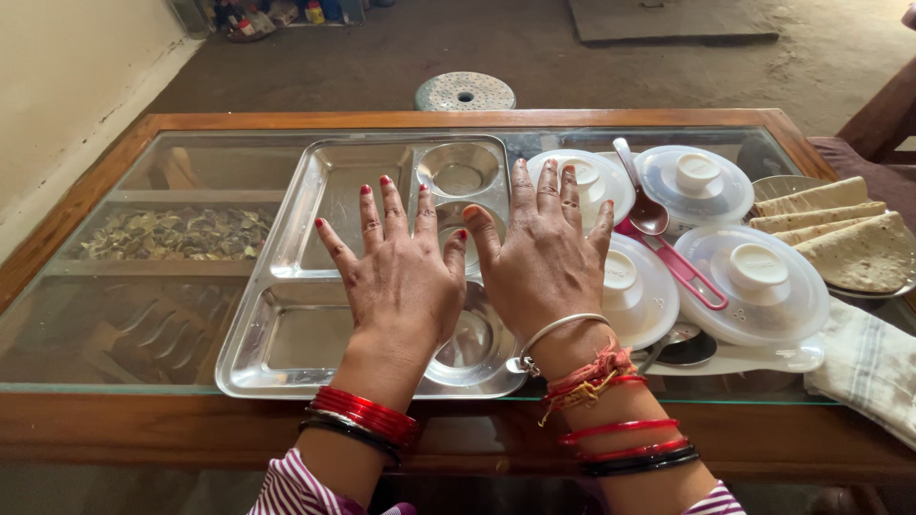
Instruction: The person wipes a stainless steel compartmentalized tray with a cloth on a glass-topped table. The person rotates the tray to access different sections and continues wiping until the tray appears clean.
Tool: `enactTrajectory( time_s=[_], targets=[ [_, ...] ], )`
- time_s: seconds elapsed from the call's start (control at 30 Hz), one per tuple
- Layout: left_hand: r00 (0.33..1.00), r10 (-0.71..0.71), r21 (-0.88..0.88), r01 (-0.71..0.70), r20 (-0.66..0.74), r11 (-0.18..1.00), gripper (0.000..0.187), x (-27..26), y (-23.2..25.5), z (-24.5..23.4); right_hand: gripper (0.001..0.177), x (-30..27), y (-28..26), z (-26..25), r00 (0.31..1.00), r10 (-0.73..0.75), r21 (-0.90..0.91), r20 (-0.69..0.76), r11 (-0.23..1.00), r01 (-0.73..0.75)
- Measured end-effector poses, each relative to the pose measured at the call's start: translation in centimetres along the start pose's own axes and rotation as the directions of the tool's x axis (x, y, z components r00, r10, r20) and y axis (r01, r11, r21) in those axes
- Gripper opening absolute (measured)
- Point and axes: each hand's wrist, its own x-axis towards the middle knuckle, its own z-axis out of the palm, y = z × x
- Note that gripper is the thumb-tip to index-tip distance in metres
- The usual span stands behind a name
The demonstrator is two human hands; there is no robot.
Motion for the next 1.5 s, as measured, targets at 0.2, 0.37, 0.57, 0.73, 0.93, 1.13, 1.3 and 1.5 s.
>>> enactTrajectory(
  time_s=[0.2, 0.37, 0.57, 0.73, 0.93, 1.13, 1.3, 1.5],
  targets=[
    [1.0, 0.017, -0.001, -0.017, 0.019, 1.0, 0.072, -0.2, 0.7, -0.3, 0.079, -0.1, 0.6, -0.3, 1.0, 0.008, -0.005, 0.002, 1.0, -0.008],
    [1.0, 0.026, -0.018, -0.026, 0.016, 1.0, 0.072, -0.3, 1.7, -0.5, 0.077, -0.2, 1.4, -0.7, 1.0, -0.003, -0.032, -0.017, 0.999, 0.003],
    [0.999, 0.049, -0.031, -0.049, 0.007, 0.998, 0.071, -0.4, 3.2, -0.5, 0.076, -0.4, 2.7, -1.5, 0.998, -0.024, -0.056, -0.062, 0.998, 0.021],
    [0.997, 0.076, -0.053, -0.077, -0.021, 0.996, 0.071, -0.6, 4.7, -0.4, 0.074, -0.6, 4.0, -2.4, 0.997, -0.019, -0.064, -0.071, 0.998, 0.014],
    [0.989, 0.126, -0.094, -0.133, -0.076, 0.987, 0.07, -1.0, 6.9, -0.6, 0.074, -0.7, 5.5, -3.3, 0.994, -0.027, -0.07, -0.106, 0.997, 0.019],
    [0.983, 0.171, -0.119, -0.177, -0.059, 0.977, 0.07, -1.5, 9.4, -0.7, 0.075, -1.1, 7.5, -4.6, 0.995, 0.005, -0.082, -0.099, 0.997, -0.013],
    [0.97, 0.212, -0.138, -0.228, -0.116, 0.964, 0.065, -1.7, 11.7, -0.1, 0.074, -1.5, 9.7, -5.8, 0.997, 0.03, -0.096, -0.076, 0.995, -0.037],
    [0.955, 0.23, -0.214, -0.268, -0.186, 0.939, 0.063, -1.8, 15.0, 1.4, 0.077, -2.0, 12.5, -6.9, 0.997, 0.034, -0.132, -0.075, 0.99, -0.044]
  ],
)
